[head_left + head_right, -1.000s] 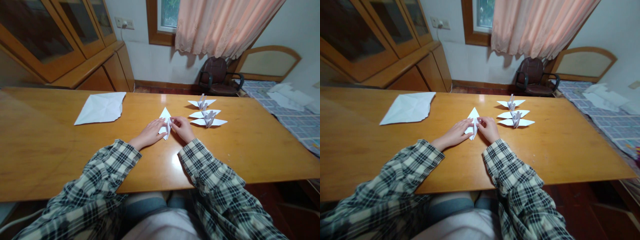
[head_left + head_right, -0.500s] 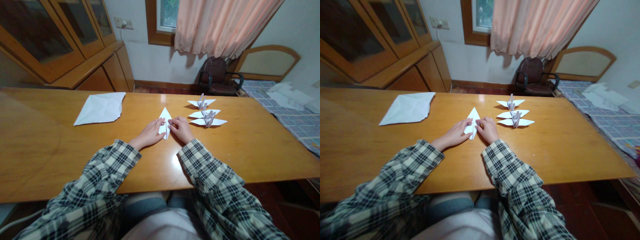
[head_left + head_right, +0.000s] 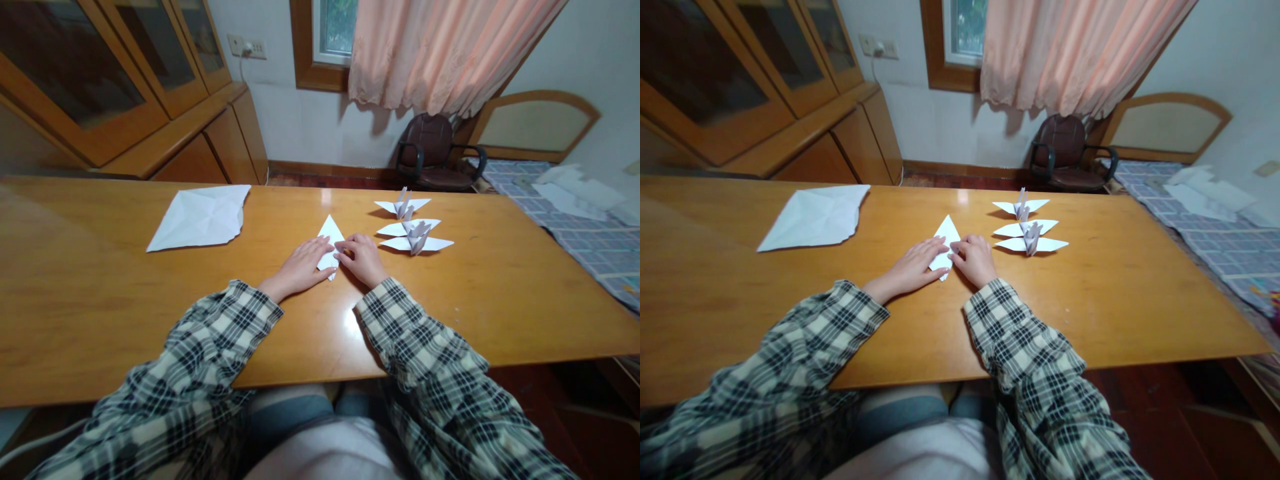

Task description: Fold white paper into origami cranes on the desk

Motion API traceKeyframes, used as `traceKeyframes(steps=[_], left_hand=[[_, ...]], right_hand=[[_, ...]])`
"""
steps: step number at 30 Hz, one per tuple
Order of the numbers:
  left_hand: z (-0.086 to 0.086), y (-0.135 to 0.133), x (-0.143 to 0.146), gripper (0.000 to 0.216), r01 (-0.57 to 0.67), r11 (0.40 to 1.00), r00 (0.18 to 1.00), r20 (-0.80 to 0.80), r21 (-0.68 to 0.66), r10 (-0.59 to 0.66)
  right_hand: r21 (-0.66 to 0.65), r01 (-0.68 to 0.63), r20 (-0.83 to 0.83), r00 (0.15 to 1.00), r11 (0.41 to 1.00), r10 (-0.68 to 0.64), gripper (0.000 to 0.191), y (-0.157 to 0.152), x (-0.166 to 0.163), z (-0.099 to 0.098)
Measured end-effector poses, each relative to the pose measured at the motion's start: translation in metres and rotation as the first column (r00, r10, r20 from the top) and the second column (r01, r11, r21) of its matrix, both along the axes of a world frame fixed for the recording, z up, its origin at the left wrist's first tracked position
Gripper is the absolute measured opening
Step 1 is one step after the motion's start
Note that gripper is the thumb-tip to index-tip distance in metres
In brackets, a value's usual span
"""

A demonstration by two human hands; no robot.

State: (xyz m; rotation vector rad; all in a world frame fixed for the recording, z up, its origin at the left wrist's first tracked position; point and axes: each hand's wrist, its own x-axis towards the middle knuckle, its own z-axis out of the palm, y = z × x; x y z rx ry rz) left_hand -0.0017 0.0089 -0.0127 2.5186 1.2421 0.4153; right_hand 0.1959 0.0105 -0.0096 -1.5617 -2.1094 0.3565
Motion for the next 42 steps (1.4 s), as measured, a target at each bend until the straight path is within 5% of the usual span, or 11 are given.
traceKeyframes(steps=[20,30,42], left_hand=[[0.006,-0.001,0.000,0.063,-0.010,1.000,0.999,-0.044,-0.020,0.009],[0.011,0.019,-0.020,0.037,0.134,0.991,0.983,0.121,0.025,-0.136],[0.002,0.030,-0.037,0.053,0.174,0.980,0.946,0.294,-0.096,-0.139]], right_hand=[[-0.040,-0.109,0.026,0.994,0.993,0.110,0.041,0.004,0.012,0.001],[0.001,-0.083,0.036,0.996,0.997,0.083,0.030,0.000,0.009,0.004],[-0.018,-0.096,0.004,0.995,0.995,0.096,0.027,0.003,0.011,0.000]])
